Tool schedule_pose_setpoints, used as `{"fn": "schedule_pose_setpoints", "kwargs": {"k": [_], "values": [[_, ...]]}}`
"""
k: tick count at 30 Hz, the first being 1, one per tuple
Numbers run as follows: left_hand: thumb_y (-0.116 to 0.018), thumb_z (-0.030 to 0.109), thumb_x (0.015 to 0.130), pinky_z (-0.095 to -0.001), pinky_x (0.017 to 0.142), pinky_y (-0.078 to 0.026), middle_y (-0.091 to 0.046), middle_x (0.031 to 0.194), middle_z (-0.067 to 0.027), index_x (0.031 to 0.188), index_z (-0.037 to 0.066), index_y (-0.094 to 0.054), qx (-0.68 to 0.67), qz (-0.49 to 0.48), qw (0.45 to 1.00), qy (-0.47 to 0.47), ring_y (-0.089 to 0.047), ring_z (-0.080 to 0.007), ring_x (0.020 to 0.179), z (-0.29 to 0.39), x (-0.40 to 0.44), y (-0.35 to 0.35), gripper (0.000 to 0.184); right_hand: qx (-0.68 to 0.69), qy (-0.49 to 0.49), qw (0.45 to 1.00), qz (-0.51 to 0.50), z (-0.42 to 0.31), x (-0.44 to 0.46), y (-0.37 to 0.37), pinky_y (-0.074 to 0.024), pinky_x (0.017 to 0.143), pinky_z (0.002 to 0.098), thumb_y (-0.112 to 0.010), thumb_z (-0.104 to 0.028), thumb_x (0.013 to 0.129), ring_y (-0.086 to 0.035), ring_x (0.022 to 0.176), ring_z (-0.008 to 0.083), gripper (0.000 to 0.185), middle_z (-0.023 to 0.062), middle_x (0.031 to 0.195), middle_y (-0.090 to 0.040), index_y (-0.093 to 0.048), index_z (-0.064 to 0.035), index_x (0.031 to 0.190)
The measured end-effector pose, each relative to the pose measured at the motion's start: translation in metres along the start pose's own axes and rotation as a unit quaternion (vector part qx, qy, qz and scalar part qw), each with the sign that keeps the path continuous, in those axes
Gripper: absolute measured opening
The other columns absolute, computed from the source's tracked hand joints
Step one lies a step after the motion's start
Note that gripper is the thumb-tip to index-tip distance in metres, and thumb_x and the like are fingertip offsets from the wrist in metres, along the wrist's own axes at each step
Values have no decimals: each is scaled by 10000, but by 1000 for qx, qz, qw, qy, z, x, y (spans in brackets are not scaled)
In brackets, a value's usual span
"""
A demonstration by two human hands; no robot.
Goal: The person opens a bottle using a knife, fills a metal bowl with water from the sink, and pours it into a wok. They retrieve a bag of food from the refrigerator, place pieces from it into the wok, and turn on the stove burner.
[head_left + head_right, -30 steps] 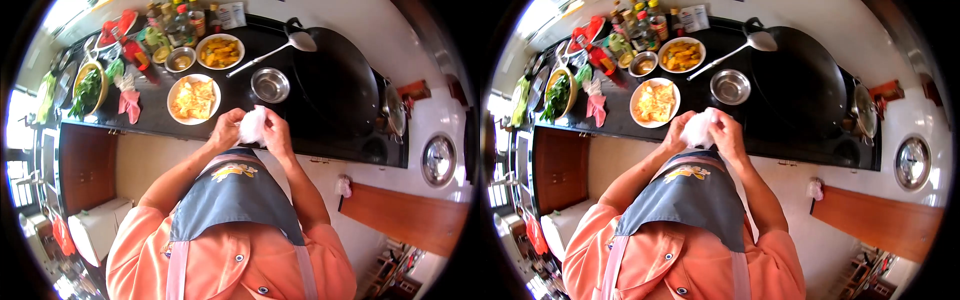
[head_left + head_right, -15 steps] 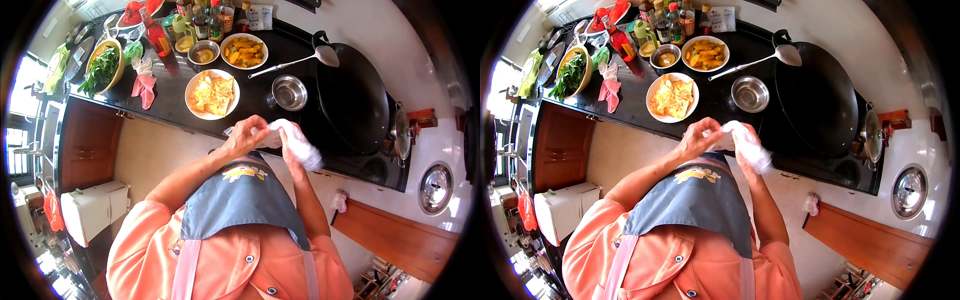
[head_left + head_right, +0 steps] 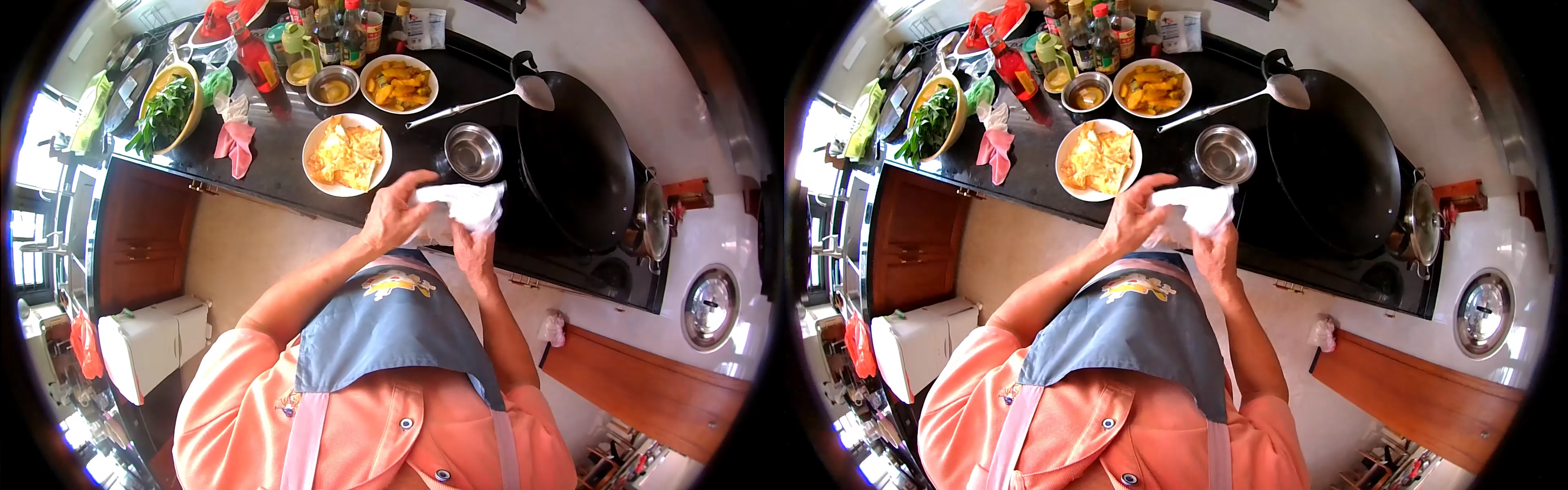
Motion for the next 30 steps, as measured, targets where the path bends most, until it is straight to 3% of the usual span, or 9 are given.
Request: {"fn": "schedule_pose_setpoints", "kwargs": {"k": [3, 6, 8, 13, 16, 20, 23, 26, 30], "values": [[-681, 78, 887, -361, 756, -553, -708, 954, -165, 1037, -6, -737, 218, -63, 969, -95, -717, -276, 875, 56, 1, -3, 181, -57, 69, 996, 19, -1, 7, 4, -534, 922, 394, -675, -97, 949, -705, 1040, 295, 300, 175, 1109, -727, -659, 10, 1229], [-674, 97, 899, -357, 751, -549, -712, 947, -153, 1022, -11, -737, 159, -21, 974, -161, -713, -274, 893, 51, 4, -1, 175, 166, -100, 980, 35, -34, 25, 11, -536, 870, 297, -604, -96, 1027, -679, 956, 133, 194, 81, 1049, -734, -666, 10, 1177], [-646, 96, 862, -396, 751, -560, -717, 927, -172, 1047, -17, -740, 94, -23, 994, -57, -721, -324, 833, 38, 4, 2, 236, 97, -11, 995, 33, -29, 29, 19, -535, 847, 277, -602, -114, 1037, -657, 934, 110, 188, 59, 1037, -730, -661, 18, 1157], [-732, 109, 802, -417, 786, -568, -691, 1093, -176, 1219, 32, -661, 194, 16, 965, -177, -696, -346, 979, 88, 2, 5, 429, 18, 100, 995, 16, -61, 26, 14, -467, 1059, 407, -653, -113, 927, -630, 1125, 254, 461, 150, 1145, -660, -550, -20, 1367], [-707, 22, 778, -405, 730, -571, -701, 966, -155, 1072, 31, -720, 195, -9, 951, -238, -699, -352, 854, 105, 7, 4, 293, -101, 204, 973, 41, -68, 28, 25, -390, 1163, 519, -619, -36, 855, -685, 1001, 363, 353, 158, 1054, -710, -653, -21, 1206], [-708, 28, 857, -354, 760, -562, -719, 920, -147, 1053, 10, -731, 165, 25, 974, -151, -718, -277, 823, 96, 7, 16, 198, 115, 2, 990, 79, -39, 34, 44, -515, 997, 346, -625, 4, 900, -712, 976, 262, 285, 136, 1067, -719, -652, 3, 1184], [-716, 45, 864, -349, 760, -553, -719, 943, -145, 1028, 1, -736, 194, 37, 969, -151, -715, -288, 837, 111, 2, 21, 171, 78, 42, 993, 78, -54, 29, 42, -496, 1035, 373, -654, -44, 913, -702, 984, 293, 329, 128, 1115, -706, -629, -11, 1239], [-737, 66, 830, -391, 783, -555, -705, 988, -149, 1045, 39, -757, 247, 54, 945, -208, -704, -323, 886, 131, -1, 18, 217, -144, 254, 954, 60, -104, 29, 42, -405, 1151, 436, -642, -64, 901, -697, 982, 328, 358, 130, 1124, -704, -622, -6, 1253], [-723, 89, 811, -409, 754, -574, -697, 932, -147, 1070, 62, -768, 351, 73, 911, -202, -704, -325, 829, 146, 4, 33, 264, -44, 134, 983, 114, -81, 39, 65, -460, 1101, 384, -661, -66, 954, -696, 940, 206, 262, 120, 1087, -717, -649, -2, 1208]]}}
Point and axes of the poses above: each hand's wrist, its own x-axis towards the middle knuckle, its own y-axis out of the back of the hand, z = x × y, the point moved 4 cm from there along x, towards the middle knuckle
